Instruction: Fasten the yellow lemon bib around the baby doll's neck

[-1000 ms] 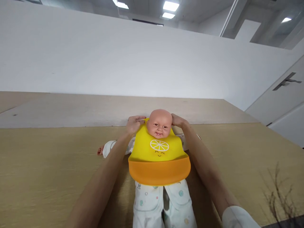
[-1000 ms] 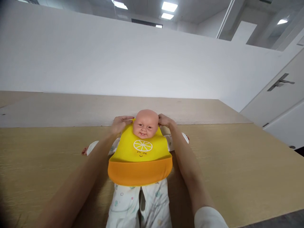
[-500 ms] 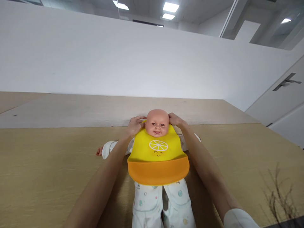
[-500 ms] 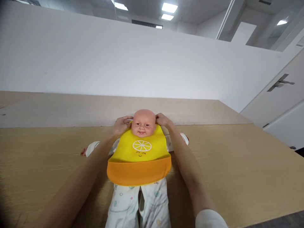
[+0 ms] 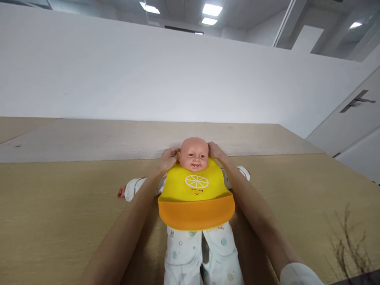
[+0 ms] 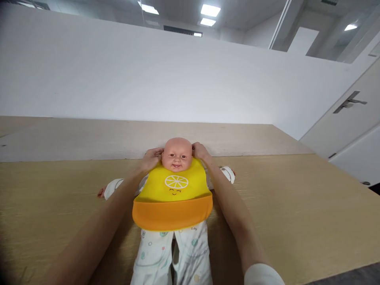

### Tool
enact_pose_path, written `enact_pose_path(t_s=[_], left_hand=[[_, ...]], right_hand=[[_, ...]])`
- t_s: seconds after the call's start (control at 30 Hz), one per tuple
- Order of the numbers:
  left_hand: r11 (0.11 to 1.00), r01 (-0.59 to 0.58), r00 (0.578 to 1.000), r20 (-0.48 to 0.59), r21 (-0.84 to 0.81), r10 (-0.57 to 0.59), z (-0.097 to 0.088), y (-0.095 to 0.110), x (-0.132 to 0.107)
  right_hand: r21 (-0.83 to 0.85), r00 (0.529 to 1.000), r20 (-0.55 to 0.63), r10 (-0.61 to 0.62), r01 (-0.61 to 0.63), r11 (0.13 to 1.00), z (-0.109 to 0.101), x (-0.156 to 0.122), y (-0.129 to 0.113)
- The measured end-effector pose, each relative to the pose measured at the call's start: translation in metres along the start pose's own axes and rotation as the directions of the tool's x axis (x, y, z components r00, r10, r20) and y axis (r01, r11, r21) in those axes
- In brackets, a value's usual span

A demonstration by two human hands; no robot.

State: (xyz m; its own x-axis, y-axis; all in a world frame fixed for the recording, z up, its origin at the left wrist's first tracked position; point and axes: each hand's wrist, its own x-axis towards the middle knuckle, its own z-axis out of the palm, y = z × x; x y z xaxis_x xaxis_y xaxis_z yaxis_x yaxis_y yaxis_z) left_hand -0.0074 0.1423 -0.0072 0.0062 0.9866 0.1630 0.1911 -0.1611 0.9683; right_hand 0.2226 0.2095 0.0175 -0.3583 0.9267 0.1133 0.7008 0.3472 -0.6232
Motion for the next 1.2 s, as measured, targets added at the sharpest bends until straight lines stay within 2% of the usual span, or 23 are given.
enact_pose_path(t_s=[0.2, 0.37, 0.53, 0.67, 0.8, 0.97, 1.1, 1.2], left_hand=[[0.997, 0.073, 0.995, -0.062, 0.013, -0.072, -0.003, 0.007, -0.001], [0.989, 0.134, 0.978, -0.17, 0.066, -0.121, -0.005, 0.01, -0.001], [0.985, 0.157, 0.96, -0.244, 0.076, -0.134, -0.005, 0.013, -0.002], [0.987, 0.159, 0.963, -0.226, 0.026, -0.149, -0.004, 0.015, -0.005], [0.981, 0.185, 0.963, -0.188, -0.063, -0.194, -0.003, 0.013, -0.004], [0.979, 0.165, 0.974, -0.134, -0.12, -0.181, -0.001, 0.013, -0.003], [0.967, 0.211, 0.965, -0.127, -0.141, -0.229, 0.001, 0.014, -0.005], [0.968, 0.186, 0.966, -0.151, -0.169, -0.212, 0.0, 0.009, -0.001]], right_hand=[[0.039, 0.999, 0.043, -0.015, 0.013, 0.999, -0.001, 0.0, 0.001], [0.236, 0.993, 0.115, 0.01, -0.037, 0.971, -0.008, -0.005, -0.003], [0.317, 0.986, 0.167, 0.013, -0.066, 0.946, -0.014, -0.01, -0.005], [0.336, 0.986, 0.168, -0.005, -0.052, 0.94, -0.015, -0.011, -0.001], [0.299, 0.992, 0.129, 0.017, -0.056, 0.952, -0.012, -0.008, 0.003], [0.228, 0.996, 0.082, 0.027, -0.045, 0.973, -0.004, -0.003, 0.0], [0.201, 0.999, 0.05, 0.014, -0.024, 0.979, 0.004, 0.002, 0.0], [0.172, 1.0, 0.022, -0.001, -0.002, 0.985, 0.01, 0.006, 0.004]])
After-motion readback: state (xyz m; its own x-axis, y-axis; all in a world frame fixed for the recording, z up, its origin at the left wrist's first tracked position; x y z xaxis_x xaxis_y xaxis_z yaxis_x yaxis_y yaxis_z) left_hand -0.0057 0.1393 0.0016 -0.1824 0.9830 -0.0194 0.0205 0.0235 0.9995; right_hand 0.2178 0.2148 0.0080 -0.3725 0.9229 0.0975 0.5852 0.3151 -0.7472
